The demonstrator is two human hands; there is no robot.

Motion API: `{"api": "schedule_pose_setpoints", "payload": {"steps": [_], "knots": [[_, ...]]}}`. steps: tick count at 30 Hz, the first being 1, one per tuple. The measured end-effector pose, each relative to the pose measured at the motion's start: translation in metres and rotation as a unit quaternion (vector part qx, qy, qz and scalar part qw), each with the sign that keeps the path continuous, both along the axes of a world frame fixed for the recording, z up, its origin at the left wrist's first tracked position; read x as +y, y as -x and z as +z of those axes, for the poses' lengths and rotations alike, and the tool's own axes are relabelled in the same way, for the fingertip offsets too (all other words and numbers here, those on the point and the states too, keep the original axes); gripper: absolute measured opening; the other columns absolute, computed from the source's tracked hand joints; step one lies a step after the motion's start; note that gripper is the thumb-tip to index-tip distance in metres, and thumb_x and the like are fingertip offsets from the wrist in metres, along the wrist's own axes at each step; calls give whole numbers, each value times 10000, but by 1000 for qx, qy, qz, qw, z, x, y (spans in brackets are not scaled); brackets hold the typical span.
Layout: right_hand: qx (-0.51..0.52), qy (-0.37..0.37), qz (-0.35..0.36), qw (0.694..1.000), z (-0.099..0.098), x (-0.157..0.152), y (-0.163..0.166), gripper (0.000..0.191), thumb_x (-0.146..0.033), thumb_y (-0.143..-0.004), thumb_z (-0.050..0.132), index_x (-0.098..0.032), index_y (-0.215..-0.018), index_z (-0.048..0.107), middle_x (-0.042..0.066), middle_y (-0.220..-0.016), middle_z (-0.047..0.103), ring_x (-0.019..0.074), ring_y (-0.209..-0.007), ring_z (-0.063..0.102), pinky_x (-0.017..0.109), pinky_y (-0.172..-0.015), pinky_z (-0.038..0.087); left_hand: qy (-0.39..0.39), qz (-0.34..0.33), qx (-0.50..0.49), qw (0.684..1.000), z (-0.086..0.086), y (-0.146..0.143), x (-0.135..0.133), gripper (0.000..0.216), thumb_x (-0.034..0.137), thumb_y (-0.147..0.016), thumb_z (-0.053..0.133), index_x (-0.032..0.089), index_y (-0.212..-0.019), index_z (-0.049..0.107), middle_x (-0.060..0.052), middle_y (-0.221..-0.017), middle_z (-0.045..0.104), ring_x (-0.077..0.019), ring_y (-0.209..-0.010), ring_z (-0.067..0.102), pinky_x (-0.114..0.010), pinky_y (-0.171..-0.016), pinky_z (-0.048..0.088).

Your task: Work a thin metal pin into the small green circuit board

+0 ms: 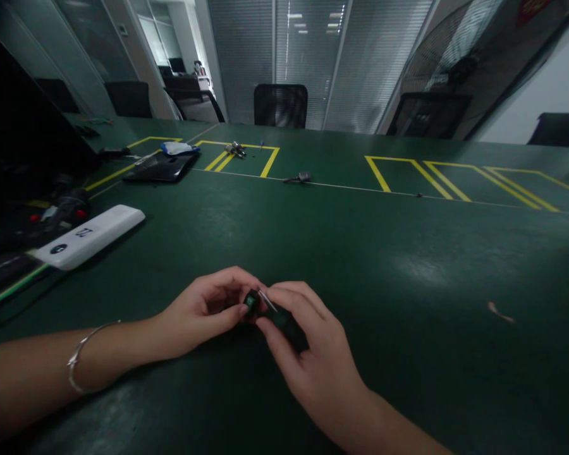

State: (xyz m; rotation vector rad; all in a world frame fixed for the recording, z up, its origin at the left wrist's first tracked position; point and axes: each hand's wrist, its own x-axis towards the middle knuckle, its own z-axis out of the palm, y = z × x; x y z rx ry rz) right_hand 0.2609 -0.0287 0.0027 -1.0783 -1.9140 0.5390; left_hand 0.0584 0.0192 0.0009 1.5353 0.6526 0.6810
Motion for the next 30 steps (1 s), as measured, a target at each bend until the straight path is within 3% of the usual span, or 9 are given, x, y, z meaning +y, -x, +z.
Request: {"api": "schedule_pose_setpoints", "payload": {"steps": [6, 12, 19, 23, 27, 30], "knots": [[10, 17, -6, 1000, 0, 0, 0, 234, -136, -884, 598, -250, -1087, 622, 37, -984, 678, 183, -892, 665, 299, -760, 563, -4, 0, 6, 1000, 2, 0, -1, 232, 158, -886, 576, 147, -1117, 598, -25, -809, 575, -129, -705, 532, -260, -645, 439], [15, 34, 2, 999, -1, 1, 0, 249, -146, -896, 588, -248, -1123, 605, 38, -1020, 659, 175, -928, 651, 299, -796, 550, -3, 4, 9, 1000, 1, 1, 1, 242, 139, -873, 587, 147, -1113, 610, -19, -808, 580, -122, -698, 522, -251, -637, 429], [17, 75, 11, 997, 1, -3, -2, 273, -173, -929, 533, -271, -1181, 573, 47, -1071, 637, 188, -950, 642, 319, -774, 558, 69, -3, -43, 997, 7, -1, 2, 175, 189, -934, 551, 162, -1087, 632, -51, -984, 631, -136, -817, 576, -276, -748, 479], [19, 85, 11, 996, -1, -4, -2, 293, -174, -930, 529, -272, -1205, 551, 48, -1083, 632, 188, -956, 645, 328, -788, 562, 56, -4, -39, 998, 10, -1, 1, 175, 181, -934, 561, 166, -1089, 640, -49, -1004, 642, -139, -840, 581, -270, -763, 474], [21, 88, 6, 996, -3, -3, -2, 371, -163, -933, 523, -310, -1272, 488, 32, -1123, 623, 180, -988, 643, 331, -832, 556, 71, -6, -41, 997, 6, -1, 2, 218, 187, -954, 534, 179, -1172, 543, -46, -978, 643, -145, -847, 592, -285, -761, 474], [0, 88, 9, 996, -2, -3, -3, 397, -158, -934, 517, -317, -1295, 477, 37, -1159, 602, 190, -1039, 617, 347, -861, 545, 82, 11, -52, 995, 4, 0, 2, 181, 188, -955, 541, 190, -1131, 495, -32, -965, 642, -144, -856, 595, -291, -769, 472]]}}
